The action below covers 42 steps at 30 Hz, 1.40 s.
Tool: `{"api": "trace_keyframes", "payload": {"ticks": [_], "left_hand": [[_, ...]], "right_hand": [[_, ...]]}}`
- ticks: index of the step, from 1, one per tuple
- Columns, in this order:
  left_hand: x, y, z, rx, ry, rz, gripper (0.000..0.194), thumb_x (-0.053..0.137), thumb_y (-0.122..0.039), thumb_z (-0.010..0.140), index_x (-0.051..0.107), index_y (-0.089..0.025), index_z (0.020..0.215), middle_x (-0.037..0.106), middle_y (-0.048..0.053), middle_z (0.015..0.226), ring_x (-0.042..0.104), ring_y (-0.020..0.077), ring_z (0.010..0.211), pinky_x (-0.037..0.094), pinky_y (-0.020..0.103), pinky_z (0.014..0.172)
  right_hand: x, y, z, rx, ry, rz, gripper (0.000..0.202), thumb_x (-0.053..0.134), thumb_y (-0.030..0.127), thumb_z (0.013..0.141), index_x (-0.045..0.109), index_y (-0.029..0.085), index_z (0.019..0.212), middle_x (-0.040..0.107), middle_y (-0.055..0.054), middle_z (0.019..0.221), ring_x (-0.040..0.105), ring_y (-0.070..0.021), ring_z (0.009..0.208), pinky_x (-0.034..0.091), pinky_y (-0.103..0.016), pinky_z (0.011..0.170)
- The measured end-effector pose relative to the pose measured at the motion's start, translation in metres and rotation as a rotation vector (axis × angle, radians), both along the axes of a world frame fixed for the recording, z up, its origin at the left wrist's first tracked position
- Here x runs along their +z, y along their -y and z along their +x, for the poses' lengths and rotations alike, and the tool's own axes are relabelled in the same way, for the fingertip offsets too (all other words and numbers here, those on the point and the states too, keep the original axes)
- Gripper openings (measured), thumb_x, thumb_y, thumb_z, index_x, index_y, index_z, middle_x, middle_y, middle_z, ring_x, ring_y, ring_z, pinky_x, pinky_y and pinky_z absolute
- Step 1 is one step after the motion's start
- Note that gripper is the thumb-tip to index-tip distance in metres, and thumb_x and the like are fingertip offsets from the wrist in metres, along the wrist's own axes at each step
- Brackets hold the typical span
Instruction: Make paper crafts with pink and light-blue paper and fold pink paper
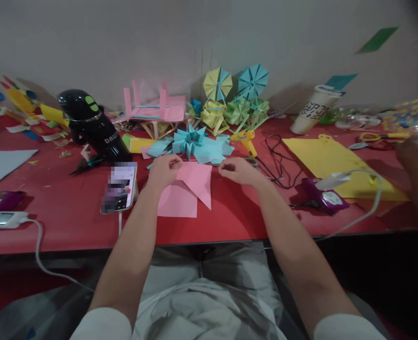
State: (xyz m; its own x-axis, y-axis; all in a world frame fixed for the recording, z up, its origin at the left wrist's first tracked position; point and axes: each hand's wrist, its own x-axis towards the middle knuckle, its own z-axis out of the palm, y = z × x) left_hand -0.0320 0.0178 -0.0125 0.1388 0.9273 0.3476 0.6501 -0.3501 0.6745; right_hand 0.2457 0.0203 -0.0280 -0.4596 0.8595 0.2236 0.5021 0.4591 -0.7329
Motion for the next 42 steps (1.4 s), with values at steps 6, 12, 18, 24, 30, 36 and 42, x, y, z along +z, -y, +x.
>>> {"api": "trace_keyframes", "payload": {"ticks": [6,12,18,24,30,36,42], "left_hand": [[0.006,0.001,0.0,-0.034,0.093,0.006,0.011,0.06,-0.019,0.078,0.068,-0.019,0.07,0.072,0.005,0.079,0.065,0.0222,0.083,0.049,0.034,0.08],[0.001,0.004,0.015,-0.146,0.084,-0.011,0.013,0.058,-0.023,0.081,0.068,-0.017,0.076,0.073,0.005,0.082,0.065,0.0207,0.083,0.049,0.034,0.083],[-0.001,0.003,0.02,-0.183,0.03,0.171,0.013,0.06,-0.021,0.079,0.072,-0.018,0.084,0.072,0.006,0.094,0.064,0.0205,0.093,0.047,0.035,0.093],[0.008,0.008,0.035,-0.203,0.076,0.139,0.012,0.059,-0.019,0.078,0.071,-0.018,0.079,0.072,0.004,0.086,0.065,0.0184,0.085,0.049,0.032,0.084],[0.01,0.008,0.03,-0.136,0.12,0.071,0.012,0.059,-0.021,0.074,0.071,-0.018,0.075,0.073,0.003,0.08,0.066,0.0182,0.081,0.05,0.032,0.082],[0.01,0.005,0.016,-0.047,0.125,0.058,0.009,0.058,-0.02,0.071,0.068,-0.018,0.069,0.072,0.003,0.075,0.065,0.0186,0.078,0.049,0.032,0.077],[0.006,0.002,0.005,0.023,0.06,0.086,0.006,0.06,-0.02,0.071,0.066,-0.019,0.069,0.072,0.003,0.077,0.064,0.0193,0.078,0.048,0.033,0.076]], "right_hand": [[0.0,-0.001,0.003,-0.127,-0.185,-0.017,0.026,0.062,0.044,0.082,0.069,0.019,0.076,0.064,-0.002,0.07,0.054,-0.0153,0.064,0.041,-0.029,0.063],[0.004,0.009,-0.024,-0.017,-0.2,0.001,0.03,0.061,0.046,0.085,0.068,0.018,0.077,0.065,-0.002,0.074,0.056,-0.0167,0.071,0.043,-0.03,0.068],[0.008,0.016,-0.033,-0.032,-0.171,0.081,0.026,0.057,0.04,0.088,0.07,0.019,0.082,0.068,-0.004,0.078,0.058,-0.018,0.072,0.044,-0.03,0.069],[0.013,0.023,-0.044,-0.074,-0.158,0.194,0.027,0.055,0.038,0.091,0.076,0.021,0.093,0.074,-0.006,0.087,0.063,-0.0194,0.076,0.047,-0.032,0.073],[0.01,0.021,-0.044,-0.038,-0.167,0.356,0.027,0.054,0.034,0.093,0.077,0.02,0.093,0.071,-0.005,0.08,0.06,-0.0163,0.071,0.046,-0.03,0.069],[0.011,0.018,-0.034,-0.127,-0.222,0.396,0.023,0.057,0.034,0.092,0.076,0.021,0.089,0.068,-0.003,0.076,0.058,-0.0154,0.068,0.045,-0.029,0.065],[0.018,0.018,-0.025,-0.188,-0.27,0.381,0.022,0.059,0.034,0.089,0.075,0.019,0.082,0.063,-0.002,0.07,0.053,-0.0137,0.063,0.043,-0.029,0.062]]}}
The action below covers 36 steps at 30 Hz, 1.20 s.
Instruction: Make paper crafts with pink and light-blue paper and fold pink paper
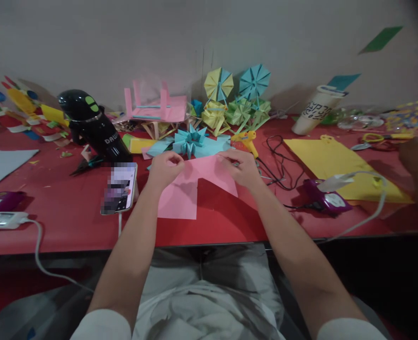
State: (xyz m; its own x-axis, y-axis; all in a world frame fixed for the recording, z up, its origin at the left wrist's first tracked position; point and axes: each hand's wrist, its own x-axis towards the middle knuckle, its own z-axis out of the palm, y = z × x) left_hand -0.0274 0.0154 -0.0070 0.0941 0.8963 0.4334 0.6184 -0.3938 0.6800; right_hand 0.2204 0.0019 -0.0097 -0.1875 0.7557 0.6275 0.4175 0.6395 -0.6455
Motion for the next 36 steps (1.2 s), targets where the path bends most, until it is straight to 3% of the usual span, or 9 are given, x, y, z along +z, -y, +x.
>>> {"api": "trace_keyframes", "payload": {"ticks": [4,8,13,16,18,22,28,32,36], "left_hand": [[-0.003,-0.003,-0.006,0.079,0.039,-0.033,0.003,0.062,-0.019,0.069,0.065,-0.019,0.067,0.069,0.004,0.074,0.062,0.019,0.074,0.048,0.033,0.074],[-0.004,-0.004,-0.001,0.015,0.251,-0.134,0.005,0.063,-0.021,0.07,0.065,-0.017,0.068,0.066,0.004,0.071,0.062,0.0176,0.073,0.05,0.033,0.075],[0.005,0.007,0.021,-0.218,0.754,-0.533,0.033,0.066,-0.042,0.078,0.065,-0.018,0.101,0.071,0.007,0.095,0.068,0.0187,0.082,0.055,0.034,0.075],[0.008,0.011,0.026,-0.262,0.877,-0.6,0.037,0.067,-0.048,0.08,0.063,-0.018,0.101,0.07,0.008,0.097,0.069,0.0193,0.082,0.057,0.035,0.073],[0.007,0.009,0.024,-0.187,0.909,-0.565,0.035,0.069,-0.046,0.078,0.063,-0.018,0.098,0.07,0.006,0.092,0.069,0.0181,0.079,0.058,0.033,0.071],[-0.002,0.003,0.016,-0.05,0.801,-0.485,0.036,0.075,-0.027,0.069,0.067,-0.02,0.104,0.07,0.003,0.087,0.066,0.014,0.073,0.054,0.026,0.065],[-0.013,0.006,0.019,-0.225,0.311,-0.287,0.018,0.073,-0.027,0.07,0.075,-0.016,0.085,0.075,0.008,0.089,0.069,0.0206,0.085,0.055,0.036,0.083],[-0.015,0.01,0.026,-0.315,0.263,-0.267,0.023,0.071,-0.028,0.073,0.077,-0.016,0.092,0.076,0.01,0.101,0.069,0.0237,0.096,0.053,0.038,0.09],[-0.018,0.012,0.03,-0.37,0.195,-0.234,0.016,0.067,-0.029,0.078,0.076,-0.018,0.085,0.075,0.008,0.088,0.068,0.0211,0.084,0.052,0.035,0.079]], "right_hand": [[0.004,-0.002,0.011,-0.084,-0.097,-0.014,0.022,0.06,0.036,0.086,0.072,0.019,0.08,0.063,-0.002,0.07,0.055,-0.0151,0.066,0.044,-0.03,0.063],[0.003,-0.007,0.015,-0.122,-0.249,-0.091,0.026,0.061,0.044,0.085,0.069,0.02,0.082,0.064,-0.003,0.075,0.059,-0.0179,0.073,0.047,-0.031,0.065],[-0.009,-0.012,0.005,0.012,-0.394,-0.358,0.031,0.069,0.044,0.077,0.061,0.023,0.098,0.065,-0.003,0.084,0.059,-0.0158,0.072,0.048,-0.03,0.064],[-0.013,-0.013,0.0,0.095,-0.4,-0.455,0.037,0.073,0.037,0.07,0.058,0.022,0.101,0.065,-0.002,0.084,0.059,-0.0151,0.072,0.048,-0.029,0.065],[-0.013,-0.012,0.0,0.13,-0.337,-0.485,0.036,0.073,0.034,0.069,0.06,0.021,0.1,0.065,-0.002,0.083,0.059,-0.0151,0.072,0.048,-0.029,0.066],[-0.01,-0.009,0.002,0.149,-0.211,-0.529,0.025,0.069,0.03,0.069,0.065,0.018,0.09,0.066,-0.003,0.08,0.058,-0.015,0.069,0.046,-0.029,0.064],[-0.009,-0.005,0.0,0.206,-0.096,-0.636,0.021,0.07,0.033,0.069,0.065,0.016,0.079,0.067,-0.004,0.074,0.058,-0.0148,0.067,0.043,-0.028,0.063],[-0.006,-0.001,-0.002,0.285,0.049,-0.622,0.024,0.065,0.038,0.075,0.07,0.015,0.081,0.067,-0.003,0.074,0.055,-0.0134,0.066,0.043,-0.028,0.062],[-0.005,0.001,-0.004,0.356,0.117,-0.585,0.026,0.061,0.041,0.08,0.067,0.015,0.078,0.06,0.0,0.067,0.048,-0.0114,0.062,0.039,-0.027,0.059]]}}
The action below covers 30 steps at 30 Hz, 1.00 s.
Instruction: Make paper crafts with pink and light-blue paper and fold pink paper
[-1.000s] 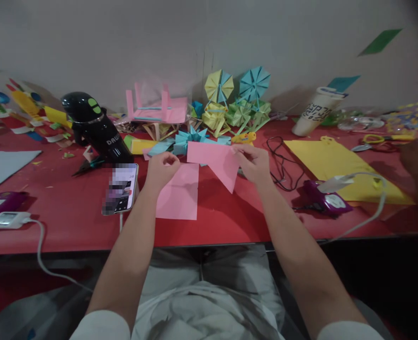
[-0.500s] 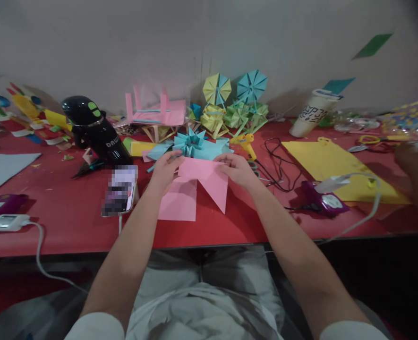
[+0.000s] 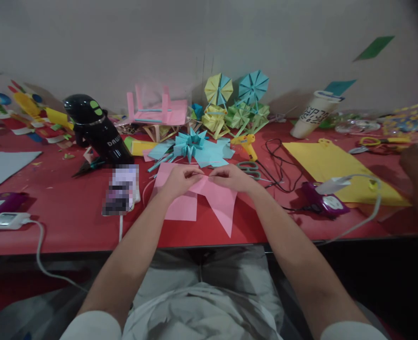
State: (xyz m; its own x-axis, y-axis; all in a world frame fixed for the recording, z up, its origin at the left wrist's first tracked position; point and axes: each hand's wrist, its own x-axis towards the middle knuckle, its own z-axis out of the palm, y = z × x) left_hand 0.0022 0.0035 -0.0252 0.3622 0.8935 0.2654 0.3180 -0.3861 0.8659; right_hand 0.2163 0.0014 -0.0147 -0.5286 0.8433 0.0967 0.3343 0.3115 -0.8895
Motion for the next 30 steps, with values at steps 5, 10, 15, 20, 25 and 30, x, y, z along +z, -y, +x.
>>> {"api": "trace_keyframes", "payload": {"ticks": [5,10,15,20,25,30], "left_hand": [[-0.001,0.001,0.004,-0.017,-0.118,0.057,0.016,0.061,-0.03,0.081,0.073,-0.019,0.081,0.07,0.003,0.077,0.06,0.0169,0.072,0.045,0.03,0.068],[0.01,0.0,-0.002,0.12,-0.143,0.061,0.011,0.06,-0.024,0.077,0.07,-0.019,0.075,0.069,0.003,0.074,0.058,0.0179,0.07,0.043,0.03,0.067],[0.017,-0.009,-0.027,0.341,-0.165,0.1,0.009,0.061,-0.02,0.075,0.07,-0.02,0.073,0.067,0.003,0.073,0.057,0.0192,0.07,0.042,0.032,0.071],[0.013,-0.015,-0.039,0.411,-0.069,0.131,0.007,0.061,-0.021,0.076,0.068,-0.02,0.075,0.064,0.002,0.072,0.055,0.0182,0.07,0.043,0.031,0.07],[0.01,-0.012,-0.023,0.298,0.0,0.13,0.01,0.06,-0.024,0.078,0.067,-0.018,0.079,0.068,0.003,0.08,0.058,0.0168,0.074,0.046,0.03,0.071],[0.011,-0.006,-0.01,0.258,-0.031,0.115,0.011,0.059,-0.021,0.078,0.069,-0.02,0.083,0.072,0.005,0.091,0.064,0.0202,0.09,0.049,0.033,0.085]], "right_hand": [[-0.003,-0.001,-0.003,0.066,0.033,0.036,0.024,0.058,0.041,0.083,0.059,0.018,0.075,0.049,0.003,0.064,0.042,-0.0104,0.06,0.035,-0.025,0.056],[-0.001,-0.001,-0.001,0.068,0.053,0.058,0.024,0.057,0.039,0.083,0.057,0.018,0.072,0.05,0.002,0.066,0.043,-0.0111,0.061,0.036,-0.026,0.058],[-0.004,-0.007,0.02,0.034,0.143,0.008,0.019,0.055,0.035,0.081,0.057,0.018,0.072,0.053,0.002,0.061,0.046,-0.0113,0.056,0.035,-0.026,0.055],[-0.01,-0.016,0.036,-0.167,0.114,0.135,0.021,0.058,0.035,0.081,0.059,0.018,0.068,0.056,0.001,0.06,0.048,-0.0123,0.056,0.036,-0.027,0.057],[-0.007,-0.012,0.019,-0.172,-0.036,0.225,0.032,0.06,0.048,0.086,0.069,0.017,0.089,0.069,-0.005,0.085,0.059,-0.0172,0.076,0.044,-0.03,0.069],[-0.003,-0.003,0.004,-0.18,0.01,0.274,0.031,0.058,0.044,0.087,0.069,0.016,0.08,0.066,-0.003,0.072,0.055,-0.0159,0.067,0.042,-0.029,0.064]]}}
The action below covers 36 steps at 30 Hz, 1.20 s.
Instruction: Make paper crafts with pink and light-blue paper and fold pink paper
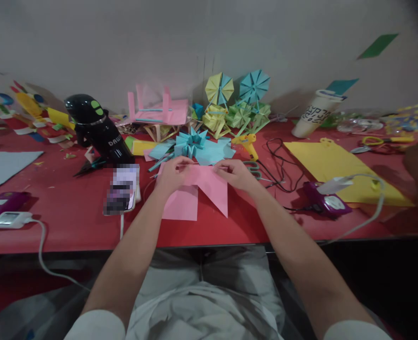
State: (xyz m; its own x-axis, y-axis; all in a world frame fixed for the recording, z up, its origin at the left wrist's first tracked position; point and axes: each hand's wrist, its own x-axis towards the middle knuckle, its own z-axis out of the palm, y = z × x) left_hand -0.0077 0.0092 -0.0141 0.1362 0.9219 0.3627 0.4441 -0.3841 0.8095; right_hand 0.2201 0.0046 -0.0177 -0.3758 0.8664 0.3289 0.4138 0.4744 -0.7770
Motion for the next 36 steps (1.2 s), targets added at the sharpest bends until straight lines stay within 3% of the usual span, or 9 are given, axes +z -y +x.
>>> {"api": "trace_keyframes", "payload": {"ticks": [3,8,20,27,31,34,36], "left_hand": [[0.002,0.003,0.004,-0.07,-0.052,0.069,0.011,0.06,-0.017,0.076,0.069,-0.021,0.081,0.072,0.005,0.093,0.064,0.0211,0.097,0.047,0.037,0.095],[0.003,0.007,0.009,-0.124,-0.078,0.018,0.007,0.06,-0.02,0.076,0.066,-0.019,0.076,0.071,0.005,0.085,0.064,0.0196,0.086,0.049,0.035,0.087],[0.001,0.003,-0.005,-0.021,-0.225,-0.005,0.006,0.061,-0.025,0.072,0.062,-0.02,0.069,0.068,0.003,0.075,0.06,0.019,0.076,0.046,0.034,0.076],[0.0,-0.003,-0.02,0.116,-0.255,-0.026,0.006,0.063,-0.023,0.071,0.067,-0.02,0.068,0.069,0.004,0.075,0.061,0.0207,0.075,0.047,0.036,0.077],[0.003,-0.003,-0.021,0.111,-0.112,-0.062,0.006,0.065,-0.023,0.071,0.068,-0.018,0.069,0.069,0.005,0.073,0.062,0.0201,0.073,0.051,0.037,0.078],[0.007,0.002,-0.009,-0.067,0.15,-0.272,0.014,0.067,-0.029,0.074,0.069,-0.016,0.08,0.07,0.006,0.084,0.066,0.0189,0.078,0.054,0.036,0.079],[0.009,0.007,0.001,-0.165,0.341,-0.425,0.027,0.066,-0.029,0.077,0.067,-0.018,0.101,0.069,0.008,0.096,0.068,0.0182,0.082,0.055,0.035,0.077]], "right_hand": [[0.001,0.003,-0.005,0.038,0.038,0.037,0.027,0.057,0.04,0.086,0.071,0.017,0.082,0.07,-0.004,0.077,0.058,-0.0168,0.07,0.043,-0.029,0.067],[0.001,0.005,-0.012,0.047,0.09,0.073,0.028,0.056,0.039,0.088,0.075,0.017,0.086,0.072,-0.004,0.077,0.059,-0.0168,0.069,0.043,-0.028,0.067],[0.0,0.002,0.003,-0.05,0.03,0.13,0.022,0.059,0.033,0.086,0.077,0.021,0.084,0.077,-0.005,0.089,0.069,-0.0229,0.082,0.05,-0.034,0.076],[0.004,-0.001,0.021,-0.133,-0.035,0.128,0.021,0.061,0.035,0.081,0.074,0.019,0.075,0.068,-0.002,0.069,0.059,-0.0173,0.065,0.045,-0.03,0.061],[0.008,-0.005,0.025,-0.246,-0.182,0.149,0.024,0.061,0.04,0.081,0.069,0.019,0.073,0.061,-0.001,0.066,0.053,-0.0144,0.061,0.042,-0.028,0.056],[0.005,-0.008,0.018,-0.244,-0.335,0.034,0.025,0.063,0.045,0.081,0.064,0.02,0.086,0.06,0.0,0.066,0.05,-0.0125,0.056,0.042,-0.026,0.051],[0.0,-0.009,0.01,-0.17,-0.405,-0.094,0.032,0.067,0.045,0.078,0.058,0.022,0.099,0.062,0.001,0.068,0.052,-0.012,0.056,0.043,-0.025,0.051]]}}
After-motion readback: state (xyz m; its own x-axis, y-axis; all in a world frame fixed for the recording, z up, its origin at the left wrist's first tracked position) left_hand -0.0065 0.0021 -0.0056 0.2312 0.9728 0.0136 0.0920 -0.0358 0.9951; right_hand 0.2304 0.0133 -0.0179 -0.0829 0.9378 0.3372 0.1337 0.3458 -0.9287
